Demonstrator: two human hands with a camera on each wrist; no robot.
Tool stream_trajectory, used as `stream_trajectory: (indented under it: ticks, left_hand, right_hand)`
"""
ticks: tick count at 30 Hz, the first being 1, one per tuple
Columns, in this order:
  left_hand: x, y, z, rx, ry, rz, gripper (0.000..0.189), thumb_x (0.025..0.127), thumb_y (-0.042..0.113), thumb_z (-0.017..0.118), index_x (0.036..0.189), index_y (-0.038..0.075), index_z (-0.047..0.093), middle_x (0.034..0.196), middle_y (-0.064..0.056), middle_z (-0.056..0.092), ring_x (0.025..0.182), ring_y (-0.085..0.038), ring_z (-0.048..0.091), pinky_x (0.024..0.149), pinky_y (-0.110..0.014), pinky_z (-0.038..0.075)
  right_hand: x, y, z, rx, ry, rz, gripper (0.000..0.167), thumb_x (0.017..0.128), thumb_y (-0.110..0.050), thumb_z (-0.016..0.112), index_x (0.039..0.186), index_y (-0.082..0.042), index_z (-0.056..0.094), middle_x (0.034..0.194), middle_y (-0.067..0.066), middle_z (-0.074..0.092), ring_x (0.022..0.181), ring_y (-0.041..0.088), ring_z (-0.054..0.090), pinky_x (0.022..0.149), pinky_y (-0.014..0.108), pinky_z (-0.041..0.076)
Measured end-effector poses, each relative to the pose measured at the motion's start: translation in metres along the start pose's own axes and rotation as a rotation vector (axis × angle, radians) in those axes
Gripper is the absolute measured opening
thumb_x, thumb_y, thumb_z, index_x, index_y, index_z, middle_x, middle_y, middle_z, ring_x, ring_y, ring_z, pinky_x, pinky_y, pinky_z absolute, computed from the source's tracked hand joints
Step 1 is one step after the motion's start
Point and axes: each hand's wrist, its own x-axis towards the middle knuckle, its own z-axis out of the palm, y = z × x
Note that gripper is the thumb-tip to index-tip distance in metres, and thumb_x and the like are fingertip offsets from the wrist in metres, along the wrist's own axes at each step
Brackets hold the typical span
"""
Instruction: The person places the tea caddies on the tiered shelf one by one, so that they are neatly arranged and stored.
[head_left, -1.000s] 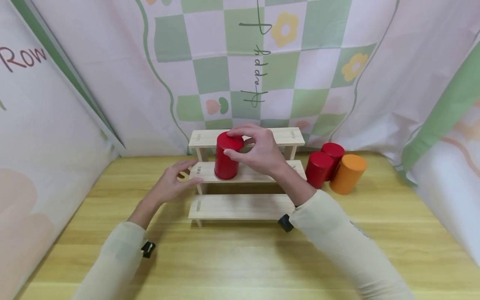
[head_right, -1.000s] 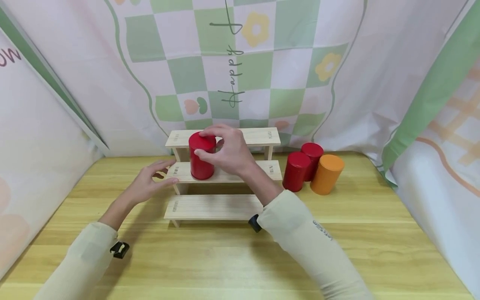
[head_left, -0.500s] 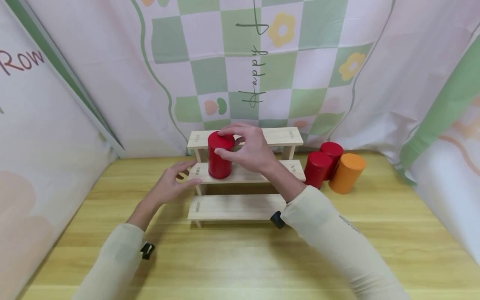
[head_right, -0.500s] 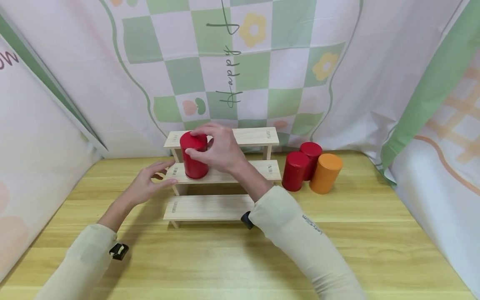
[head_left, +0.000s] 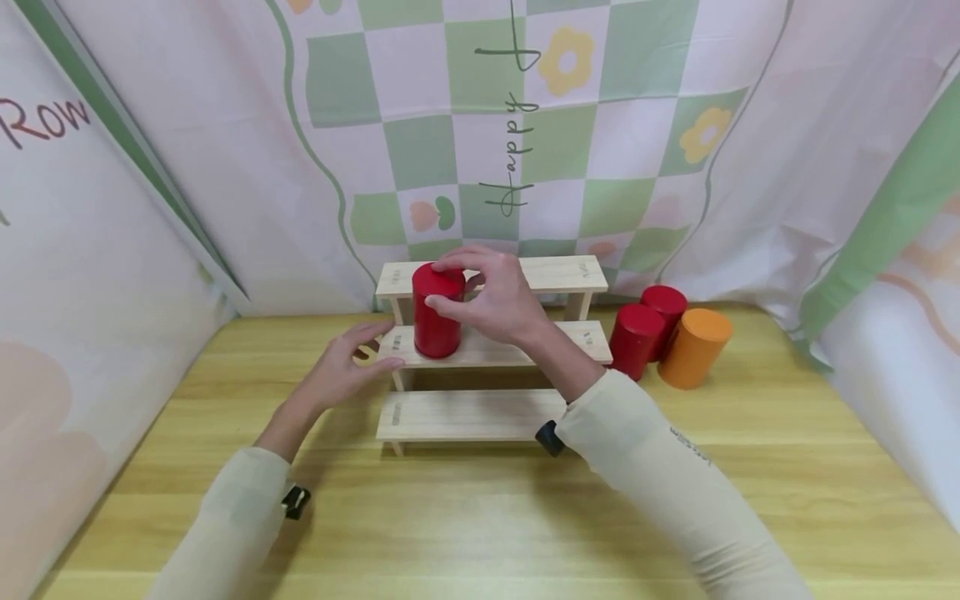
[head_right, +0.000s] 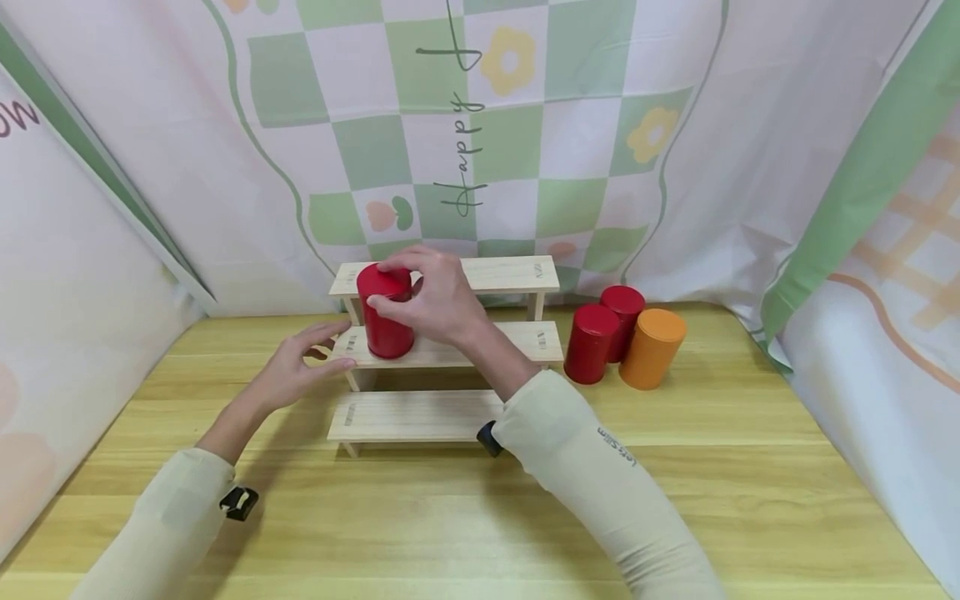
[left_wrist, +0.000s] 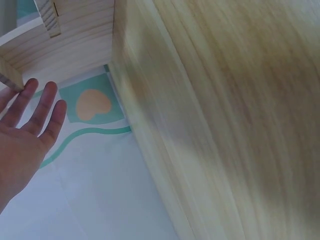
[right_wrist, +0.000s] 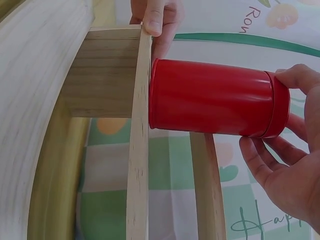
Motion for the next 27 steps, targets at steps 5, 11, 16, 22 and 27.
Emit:
stream_trajectory:
  ticks: [5,11,16,22,27]
  left_hand:
    - [-0.0004,-0.0003,0.0014,-0.001,0.005,0.007,0.064,0.097,0.026,0.075,0.151,0.002,0.051,0.151,-0.019,0.054,0.115,-0.034,0.058,0.095,-0.055,0.052]
    - [-0.0003,0.0005,0.0016,-0.002,0.005,0.006,0.064,0.097,0.026,0.075,0.151,0.002,0.051,0.151,-0.019,0.054,0.115,-0.035,0.058,0.096,-0.056,0.052]
    - [0.0003,0.0014,0.0021,-0.003,0.005,0.008,0.064,0.097,0.026,0.075,0.151,0.001,0.051,0.151,-0.018,0.054,0.115,-0.035,0.058,0.096,-0.057,0.052]
    - [-0.0004,0.0007,0.0018,0.003,0.011,0.007,0.063,0.097,0.025,0.074,0.151,0.001,0.051,0.151,-0.019,0.054,0.115,-0.035,0.058,0.096,-0.056,0.052]
    - [-0.0008,0.0000,0.0010,0.014,0.003,-0.003,0.063,0.098,0.026,0.073,0.152,0.001,0.051,0.151,-0.019,0.054,0.116,-0.035,0.057,0.096,-0.054,0.052]
  right_hand:
    - [0.0023,0.0007,0.0014,0.013,-0.012,0.030,0.039,0.089,-0.017,0.082,0.124,-0.003,0.074,0.125,0.008,0.069,0.108,0.021,0.062,0.085,0.038,0.060]
    - [0.0052,0.0010,0.0053,0.011,-0.047,0.042,0.041,0.089,-0.017,0.081,0.127,-0.003,0.073,0.128,0.009,0.067,0.110,0.022,0.061,0.085,0.039,0.060]
    - [0.0049,-0.0007,0.0077,-0.024,-0.070,0.036,0.044,0.089,-0.017,0.080,0.130,-0.003,0.071,0.133,0.011,0.065,0.113,0.023,0.060,0.086,0.039,0.060]
    - [0.0049,-0.0006,0.0075,-0.017,-0.083,0.023,0.043,0.090,-0.016,0.079,0.130,-0.003,0.070,0.134,0.011,0.065,0.113,0.023,0.060,0.085,0.035,0.060]
    - [0.0053,0.0010,0.0066,0.027,-0.093,0.028,0.042,0.091,-0.015,0.079,0.130,-0.003,0.070,0.132,0.011,0.065,0.112,0.023,0.061,0.084,0.035,0.060]
